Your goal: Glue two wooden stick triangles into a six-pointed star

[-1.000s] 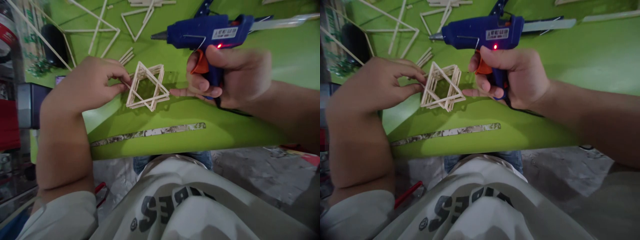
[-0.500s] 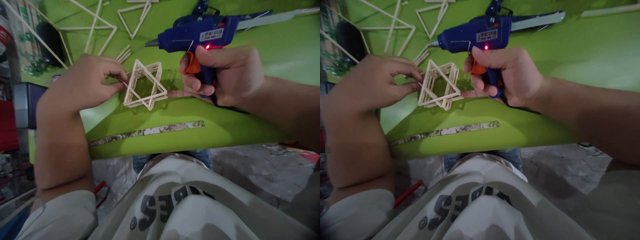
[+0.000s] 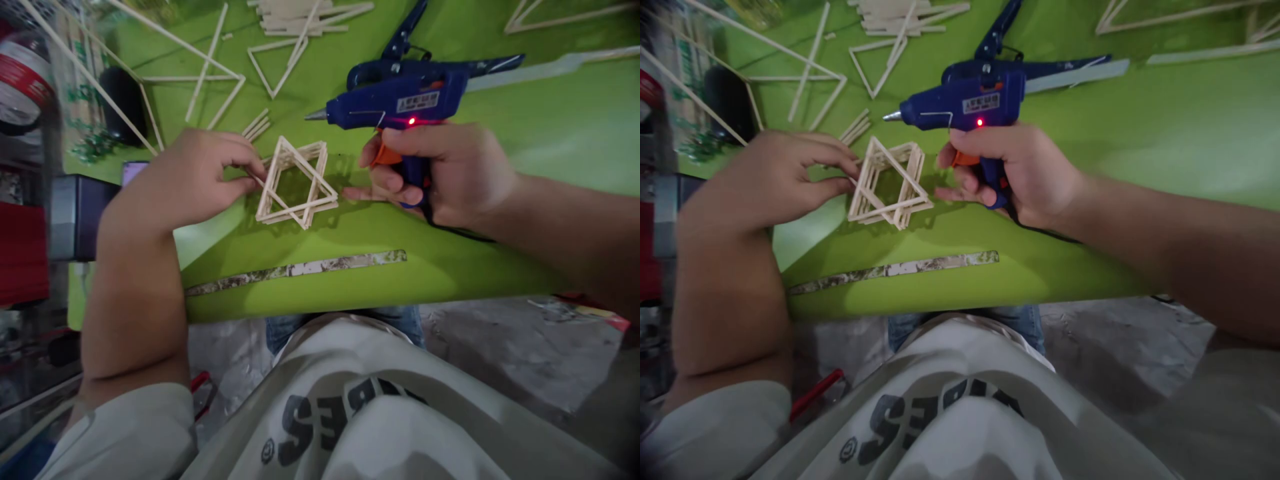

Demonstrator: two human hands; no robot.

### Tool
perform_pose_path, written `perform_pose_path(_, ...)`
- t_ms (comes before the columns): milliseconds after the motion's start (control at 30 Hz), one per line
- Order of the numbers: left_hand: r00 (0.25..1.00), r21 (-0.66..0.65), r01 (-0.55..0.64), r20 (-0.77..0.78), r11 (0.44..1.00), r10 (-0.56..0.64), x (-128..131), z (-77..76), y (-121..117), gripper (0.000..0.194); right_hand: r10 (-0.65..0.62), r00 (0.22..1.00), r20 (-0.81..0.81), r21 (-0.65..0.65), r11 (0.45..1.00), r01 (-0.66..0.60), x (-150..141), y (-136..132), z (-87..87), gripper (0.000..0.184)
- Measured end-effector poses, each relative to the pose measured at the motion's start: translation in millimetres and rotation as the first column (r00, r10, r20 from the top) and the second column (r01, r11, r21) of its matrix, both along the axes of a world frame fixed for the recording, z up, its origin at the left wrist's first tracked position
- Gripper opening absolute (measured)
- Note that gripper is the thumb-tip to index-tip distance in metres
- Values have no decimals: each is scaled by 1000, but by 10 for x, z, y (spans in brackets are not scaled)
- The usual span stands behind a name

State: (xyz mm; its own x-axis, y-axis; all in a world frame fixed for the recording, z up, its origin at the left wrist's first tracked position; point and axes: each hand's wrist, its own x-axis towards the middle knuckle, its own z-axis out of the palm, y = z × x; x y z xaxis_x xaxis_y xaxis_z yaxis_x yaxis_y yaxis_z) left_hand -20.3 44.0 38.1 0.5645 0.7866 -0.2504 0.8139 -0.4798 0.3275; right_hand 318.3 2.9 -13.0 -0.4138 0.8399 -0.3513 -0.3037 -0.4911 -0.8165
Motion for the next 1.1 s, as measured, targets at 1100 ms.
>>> perform_pose_path(1100, 957, -45, -129, 258, 991, 136, 327, -113, -237, 33, -133, 920, 368, 239, 970, 45, 128, -14, -84, 17)
